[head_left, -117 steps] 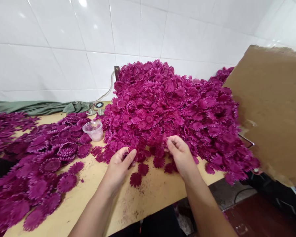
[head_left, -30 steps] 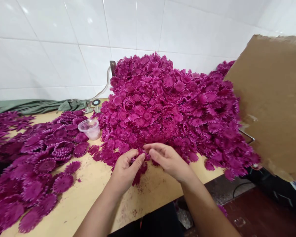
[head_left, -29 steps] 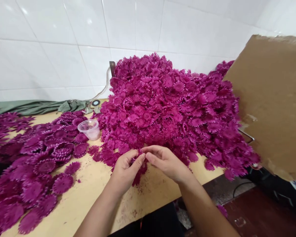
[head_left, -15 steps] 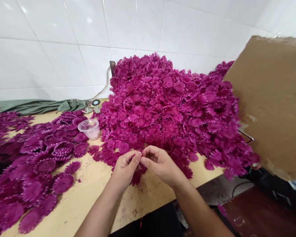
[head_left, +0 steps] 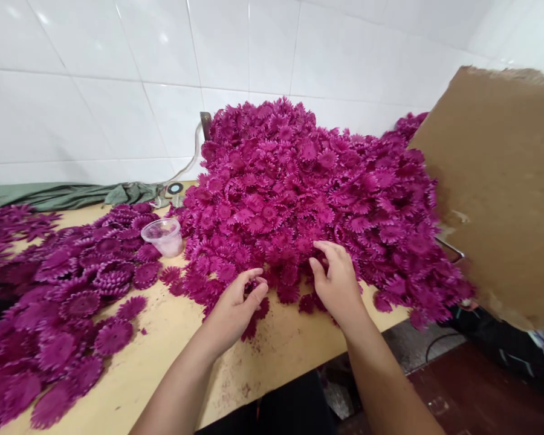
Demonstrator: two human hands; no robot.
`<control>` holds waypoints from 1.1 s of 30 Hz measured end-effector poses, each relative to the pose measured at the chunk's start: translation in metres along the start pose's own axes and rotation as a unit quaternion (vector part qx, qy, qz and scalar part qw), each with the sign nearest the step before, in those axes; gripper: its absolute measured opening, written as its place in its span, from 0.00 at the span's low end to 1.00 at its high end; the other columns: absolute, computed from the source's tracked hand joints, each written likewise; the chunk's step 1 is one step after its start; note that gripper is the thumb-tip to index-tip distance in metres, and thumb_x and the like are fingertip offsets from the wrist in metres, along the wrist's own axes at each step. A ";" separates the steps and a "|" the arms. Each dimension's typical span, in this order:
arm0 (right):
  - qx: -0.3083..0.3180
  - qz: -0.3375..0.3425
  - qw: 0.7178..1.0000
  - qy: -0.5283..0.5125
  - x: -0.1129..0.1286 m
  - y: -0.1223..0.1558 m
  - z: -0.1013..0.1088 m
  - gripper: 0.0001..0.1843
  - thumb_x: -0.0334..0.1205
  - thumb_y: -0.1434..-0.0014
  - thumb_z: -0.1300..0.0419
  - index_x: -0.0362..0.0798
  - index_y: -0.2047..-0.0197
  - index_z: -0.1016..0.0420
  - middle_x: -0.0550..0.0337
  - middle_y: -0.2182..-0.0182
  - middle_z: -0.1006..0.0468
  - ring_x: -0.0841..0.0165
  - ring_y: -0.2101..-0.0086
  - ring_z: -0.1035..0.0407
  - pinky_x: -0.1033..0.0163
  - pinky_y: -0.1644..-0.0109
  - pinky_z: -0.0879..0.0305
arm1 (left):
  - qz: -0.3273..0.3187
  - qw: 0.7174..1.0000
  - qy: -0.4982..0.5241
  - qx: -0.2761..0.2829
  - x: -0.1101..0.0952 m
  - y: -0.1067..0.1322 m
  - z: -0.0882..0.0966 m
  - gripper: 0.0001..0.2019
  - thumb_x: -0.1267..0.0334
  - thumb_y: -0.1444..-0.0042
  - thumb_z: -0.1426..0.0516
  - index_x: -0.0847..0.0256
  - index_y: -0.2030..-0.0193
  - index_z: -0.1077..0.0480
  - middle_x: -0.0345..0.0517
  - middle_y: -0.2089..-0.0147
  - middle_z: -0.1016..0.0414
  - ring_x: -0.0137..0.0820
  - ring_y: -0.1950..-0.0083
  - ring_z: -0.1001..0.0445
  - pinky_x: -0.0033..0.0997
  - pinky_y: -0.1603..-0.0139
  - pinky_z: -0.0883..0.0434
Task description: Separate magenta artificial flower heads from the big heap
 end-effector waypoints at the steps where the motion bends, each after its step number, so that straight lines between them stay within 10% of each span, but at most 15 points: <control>1: 0.009 0.020 1.000 0.007 0.011 0.003 0.001 0.11 0.35 0.47 0.49 0.46 0.60 0.30 0.47 0.60 0.29 0.57 0.56 0.37 0.45 0.50 0.41 | 0.010 1.000 0.002 0.008 0.000 0.000 -0.002 0.19 0.56 0.55 0.43 0.62 0.56 0.32 0.48 0.62 0.26 0.31 0.65 0.30 0.30 0.64 0.34; 7: 0.114 0.049 0.985 -0.116 0.059 0.019 -0.009 0.07 0.36 0.44 0.47 0.47 0.64 0.29 0.53 0.64 0.26 0.63 0.60 0.34 0.55 0.55 0.36 | 0.018 0.998 0.050 -0.013 -0.004 -0.004 -0.003 0.08 0.59 0.56 0.45 0.62 0.76 0.33 0.35 0.84 0.34 0.24 0.81 0.37 0.23 0.79 0.40; 15: 0.209 -0.038 0.957 -0.198 0.055 0.032 -0.042 0.10 0.40 0.47 0.44 0.45 0.62 0.30 0.52 0.63 0.27 0.64 0.61 0.33 0.56 0.57 0.34 | 0.024 0.998 0.030 -0.043 0.009 -0.009 -0.003 0.21 0.48 0.58 0.43 0.60 0.87 0.43 0.31 0.91 0.46 0.20 0.87 0.48 0.23 0.85 0.49; 27: 0.242 -0.044 0.944 -0.218 0.059 0.028 -0.053 0.04 0.33 0.50 0.42 0.47 0.67 0.28 0.57 0.68 0.25 0.67 0.66 0.31 0.60 0.59 0.35 | 0.080 0.981 0.153 0.087 0.009 0.006 -0.023 0.33 0.30 0.58 0.56 0.63 0.79 0.34 0.40 0.83 0.35 0.26 0.80 0.36 0.25 0.78 0.39; 33: 0.180 -0.015 0.971 -0.154 0.057 0.024 -0.047 0.09 0.35 0.44 0.50 0.46 0.70 0.29 0.55 0.71 0.24 0.66 0.70 0.31 0.61 0.63 0.36 | 0.002 0.985 0.151 0.088 -0.007 0.005 -0.022 0.16 0.50 0.60 0.38 0.63 0.74 0.31 0.38 0.78 0.31 0.25 0.75 0.35 0.25 0.71 0.36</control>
Point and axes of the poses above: each hand's wrist, its own y-axis away from the middle knuckle, its own z-axis out of the back of the hand, x = y × z, the point moved 8 cm from there along -y, towards the middle knuckle
